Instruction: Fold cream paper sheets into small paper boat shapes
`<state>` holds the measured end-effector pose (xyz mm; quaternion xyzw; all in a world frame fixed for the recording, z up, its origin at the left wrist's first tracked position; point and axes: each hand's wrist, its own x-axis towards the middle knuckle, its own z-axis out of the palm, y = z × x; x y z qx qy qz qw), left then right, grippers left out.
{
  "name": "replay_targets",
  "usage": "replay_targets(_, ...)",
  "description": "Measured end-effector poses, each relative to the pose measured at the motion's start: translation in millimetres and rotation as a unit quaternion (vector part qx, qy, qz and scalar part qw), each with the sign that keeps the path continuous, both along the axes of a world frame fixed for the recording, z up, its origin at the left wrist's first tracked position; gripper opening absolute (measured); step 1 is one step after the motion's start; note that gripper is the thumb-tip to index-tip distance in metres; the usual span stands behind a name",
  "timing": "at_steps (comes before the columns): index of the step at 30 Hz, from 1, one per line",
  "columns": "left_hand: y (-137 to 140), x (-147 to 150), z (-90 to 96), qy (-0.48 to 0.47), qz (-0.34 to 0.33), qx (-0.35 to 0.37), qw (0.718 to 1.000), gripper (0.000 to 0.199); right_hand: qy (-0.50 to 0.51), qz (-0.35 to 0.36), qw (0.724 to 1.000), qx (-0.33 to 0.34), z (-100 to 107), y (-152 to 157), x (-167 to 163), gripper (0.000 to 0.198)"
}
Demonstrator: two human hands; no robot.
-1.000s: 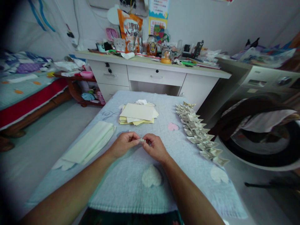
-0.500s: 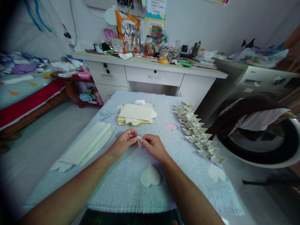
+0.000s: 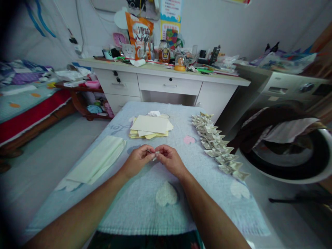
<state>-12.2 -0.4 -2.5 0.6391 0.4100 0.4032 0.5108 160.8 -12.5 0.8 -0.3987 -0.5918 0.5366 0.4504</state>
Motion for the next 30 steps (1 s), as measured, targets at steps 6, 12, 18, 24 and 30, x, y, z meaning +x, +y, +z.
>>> replay_targets(6, 1, -1, -2.9, 0.006, 0.001, 0.005, 1.000, 0.033, 0.012, 0.009, 1.000, -0.008, 1, -1, 2, 0.027)
replay_targets(12, 4, -1, -0.9, -0.051, -0.011, -0.033, 0.998, 0.030, 0.003, 0.015, 1.000, -0.005, 0, -1, 1, 0.027)
replay_targets(18, 3, 0, 1.4, -0.083, -0.022, -0.055, 0.995, 0.028, -0.080, -0.020, 0.995, 0.052, -3, -1, 3, 0.022)
replay_targets(24, 1, 0, 3.6, -0.092, -0.021, -0.063, 0.993, 0.025, -0.191, -0.074, 0.964, 0.172, 4, -2, 5, 0.015)
replay_targets(30, 1, 0, 7.1, -0.086, -0.023, -0.069, 0.994, 0.023, -0.157, -0.067, 0.976, 0.135, 1, -1, 3, 0.012)
